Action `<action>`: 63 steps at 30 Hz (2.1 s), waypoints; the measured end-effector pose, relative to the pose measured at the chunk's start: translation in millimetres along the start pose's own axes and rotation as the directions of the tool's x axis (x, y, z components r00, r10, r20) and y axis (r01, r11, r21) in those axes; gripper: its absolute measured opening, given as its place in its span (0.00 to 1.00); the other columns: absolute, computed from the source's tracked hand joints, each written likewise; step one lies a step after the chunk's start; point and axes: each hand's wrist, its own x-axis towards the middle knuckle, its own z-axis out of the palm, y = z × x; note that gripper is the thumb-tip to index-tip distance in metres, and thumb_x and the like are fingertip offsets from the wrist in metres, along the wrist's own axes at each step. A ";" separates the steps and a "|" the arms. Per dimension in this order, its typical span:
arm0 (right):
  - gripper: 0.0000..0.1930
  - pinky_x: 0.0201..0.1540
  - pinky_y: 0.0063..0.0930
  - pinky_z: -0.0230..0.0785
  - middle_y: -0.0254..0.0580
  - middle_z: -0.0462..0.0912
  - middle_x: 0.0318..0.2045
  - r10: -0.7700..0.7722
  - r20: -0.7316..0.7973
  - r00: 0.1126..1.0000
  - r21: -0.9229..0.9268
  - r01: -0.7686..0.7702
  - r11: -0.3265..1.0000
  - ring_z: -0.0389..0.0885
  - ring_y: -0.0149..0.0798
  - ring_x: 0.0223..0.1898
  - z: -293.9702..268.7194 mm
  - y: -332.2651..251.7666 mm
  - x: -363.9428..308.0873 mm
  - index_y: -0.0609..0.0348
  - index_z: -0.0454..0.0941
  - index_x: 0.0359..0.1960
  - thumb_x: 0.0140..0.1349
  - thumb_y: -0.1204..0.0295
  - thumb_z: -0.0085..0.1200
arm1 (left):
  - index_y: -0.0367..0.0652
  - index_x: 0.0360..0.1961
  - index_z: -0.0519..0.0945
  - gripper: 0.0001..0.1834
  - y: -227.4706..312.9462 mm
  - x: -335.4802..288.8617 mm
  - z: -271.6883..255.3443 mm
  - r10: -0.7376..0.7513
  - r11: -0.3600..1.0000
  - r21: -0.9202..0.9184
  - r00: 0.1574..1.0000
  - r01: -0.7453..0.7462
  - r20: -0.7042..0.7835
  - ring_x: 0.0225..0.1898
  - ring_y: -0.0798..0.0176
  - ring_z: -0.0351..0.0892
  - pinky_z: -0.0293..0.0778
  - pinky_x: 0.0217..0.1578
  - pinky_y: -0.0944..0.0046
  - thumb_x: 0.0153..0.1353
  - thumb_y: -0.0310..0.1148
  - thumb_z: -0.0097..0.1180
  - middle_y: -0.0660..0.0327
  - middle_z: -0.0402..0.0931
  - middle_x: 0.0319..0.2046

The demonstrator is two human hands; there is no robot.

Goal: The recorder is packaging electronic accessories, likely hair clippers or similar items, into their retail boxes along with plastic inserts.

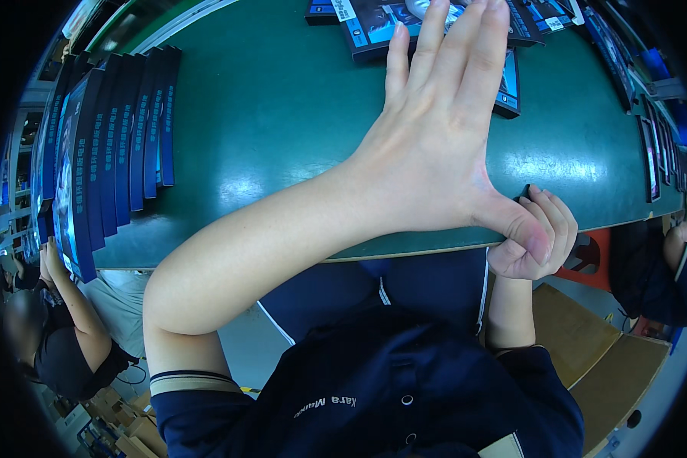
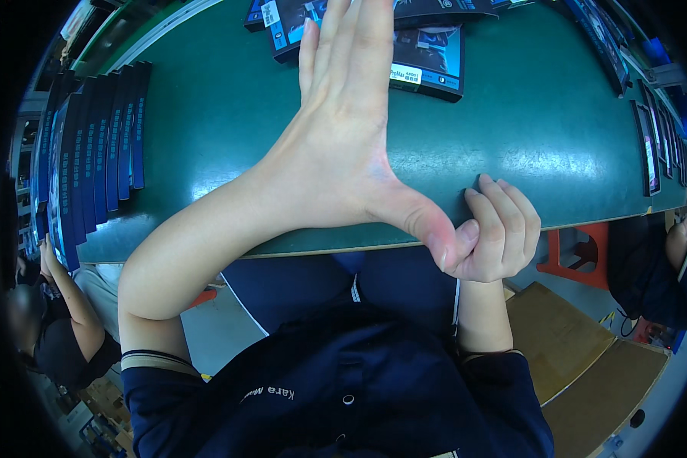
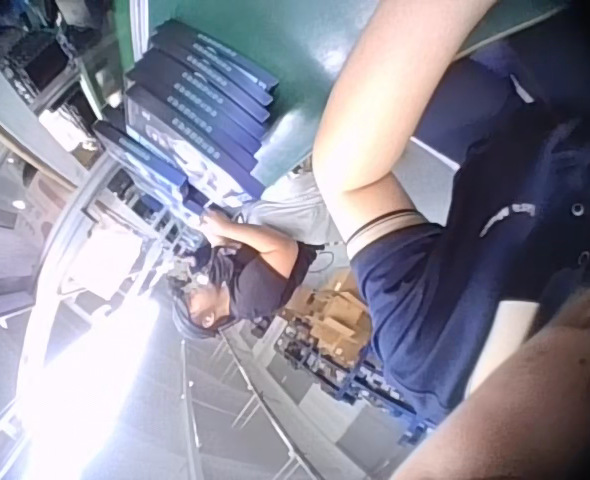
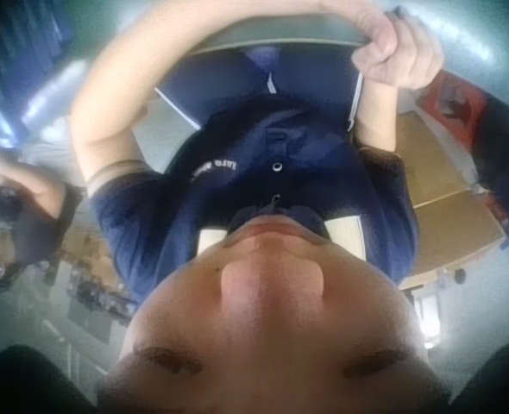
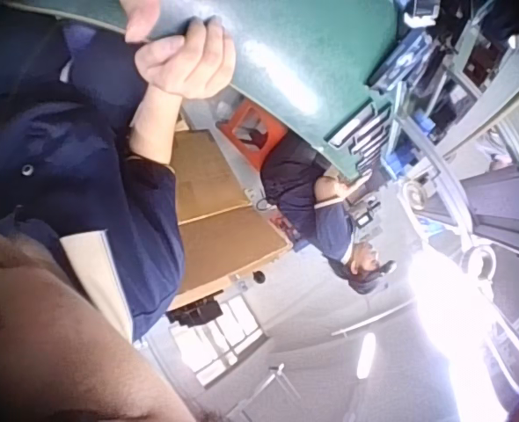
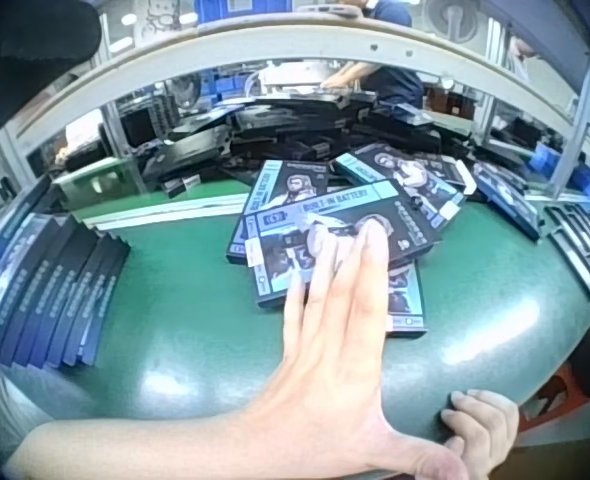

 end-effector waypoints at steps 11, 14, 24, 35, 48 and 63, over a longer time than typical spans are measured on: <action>0.12 0.41 0.34 0.75 0.47 0.84 0.33 0.008 -0.033 0.999 0.030 -0.007 1.000 0.81 0.46 0.35 1.6 -0.6 1.5 0.64 0.80 0.32 0.58 0.70 0.44 | 0.29 0.60 0.66 0.51 -3.0 -3.3 -4.4 -0.006 1.000 -0.019 1.000 0.006 -0.006 0.47 0.44 0.75 0.69 0.53 0.58 0.40 0.47 0.77 0.38 0.73 0.49; 0.12 0.41 0.34 0.75 0.48 0.84 0.33 0.000 -0.024 1.000 0.036 0.001 0.999 0.81 0.46 0.35 0.9 -1.5 4.1 0.64 0.80 0.33 0.58 0.71 0.44 | 0.29 0.51 0.73 0.40 -7.5 0.0 -6.6 -0.015 0.997 -0.082 1.000 0.015 0.009 0.39 0.48 0.77 0.72 0.45 0.62 0.43 0.47 0.76 0.41 0.77 0.42; 0.14 0.40 0.34 0.76 0.46 0.84 0.33 0.005 -0.047 0.999 0.039 -0.003 0.999 0.82 0.46 0.35 2.1 -1.3 3.6 0.62 0.80 0.31 0.63 0.65 0.45 | 0.39 0.05 0.70 0.32 8.3 5.1 -29.7 -0.208 0.904 -0.206 0.807 0.374 0.552 0.08 0.60 0.59 0.54 0.13 0.65 0.45 0.52 0.73 0.58 0.60 0.05; 0.12 0.41 0.33 0.75 0.46 0.85 0.34 0.041 -0.004 0.999 0.011 -0.041 0.999 0.81 0.45 0.37 -2.2 -1.9 2.7 0.62 0.80 0.32 0.62 0.70 0.44 | 0.23 0.53 0.74 0.59 2.3 -0.4 -17.9 0.042 0.939 -0.334 0.933 0.086 0.357 0.60 0.47 0.73 0.67 0.63 0.54 0.21 0.57 0.78 0.42 0.77 0.51; 0.12 0.40 0.34 0.76 0.47 0.84 0.33 0.017 -0.050 0.999 0.058 -0.014 0.998 0.81 0.46 0.35 1.0 -0.1 2.2 0.64 0.80 0.32 0.59 0.71 0.44 | 0.27 0.67 0.58 0.63 17.3 -7.7 -21.2 -0.010 0.998 -0.060 0.973 0.025 0.232 0.69 0.30 0.52 0.48 0.68 0.38 0.39 0.63 0.70 0.34 0.57 0.66; 0.12 0.41 0.34 0.75 0.47 0.85 0.32 -0.003 -0.027 1.000 0.034 0.003 0.999 0.81 0.46 0.35 0.5 -3.1 6.7 0.63 0.80 0.30 0.59 0.71 0.44 | 0.32 0.22 0.79 0.31 0.4 1.9 -31.4 -0.243 0.881 -0.220 0.800 0.419 0.548 0.18 0.65 0.74 0.68 0.21 0.70 0.66 0.54 0.53 0.59 0.73 0.15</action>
